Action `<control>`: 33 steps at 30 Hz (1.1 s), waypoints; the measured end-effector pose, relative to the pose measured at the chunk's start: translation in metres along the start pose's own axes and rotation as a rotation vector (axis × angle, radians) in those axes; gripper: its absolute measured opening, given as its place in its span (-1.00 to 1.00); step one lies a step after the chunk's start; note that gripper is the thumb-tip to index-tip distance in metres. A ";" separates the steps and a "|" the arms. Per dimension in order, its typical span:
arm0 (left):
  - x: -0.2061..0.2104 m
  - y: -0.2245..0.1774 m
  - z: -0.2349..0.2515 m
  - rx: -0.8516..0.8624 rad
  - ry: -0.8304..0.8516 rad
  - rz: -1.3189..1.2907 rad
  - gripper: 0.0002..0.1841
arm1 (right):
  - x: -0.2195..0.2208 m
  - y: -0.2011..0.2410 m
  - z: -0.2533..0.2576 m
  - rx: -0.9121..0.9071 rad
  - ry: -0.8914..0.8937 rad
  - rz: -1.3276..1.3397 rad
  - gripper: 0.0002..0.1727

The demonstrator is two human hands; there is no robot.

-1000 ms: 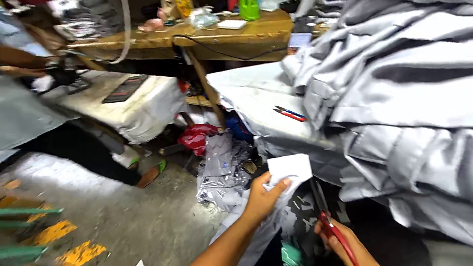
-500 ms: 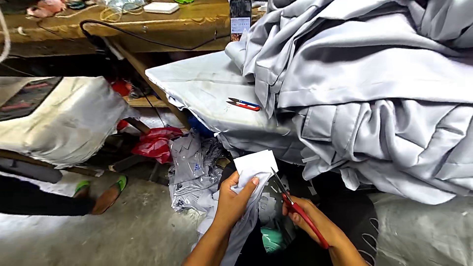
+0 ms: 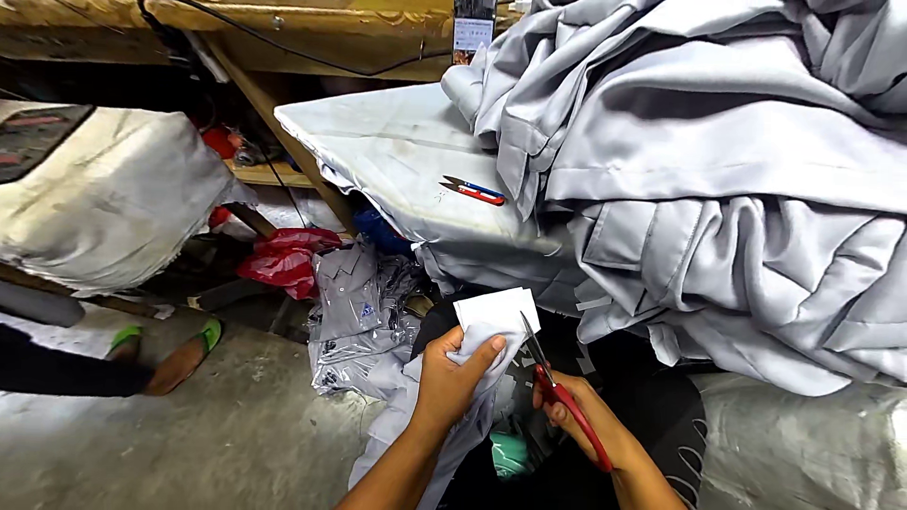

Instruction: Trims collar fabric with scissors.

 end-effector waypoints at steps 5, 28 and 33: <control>0.003 0.001 -0.004 -0.009 -0.010 -0.018 -0.94 | 0.007 -0.004 0.000 -0.020 -0.070 -0.026 -0.11; -0.001 0.001 -0.002 0.010 0.233 0.116 -0.90 | -0.017 -0.005 -0.025 -0.057 0.022 -0.031 -0.14; 0.000 0.005 0.000 0.060 0.316 0.217 -0.84 | -0.031 -0.003 -0.038 -0.016 0.057 -0.111 -0.12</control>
Point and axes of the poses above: each hand's wrist, its own z-axis towards the middle knuckle, its own x-axis out of the palm, y = z × x, the point moved 2 cm from there along z, towards the middle knuckle, and after that the axes turned 5 degrees about z, right-handed, at the moved point
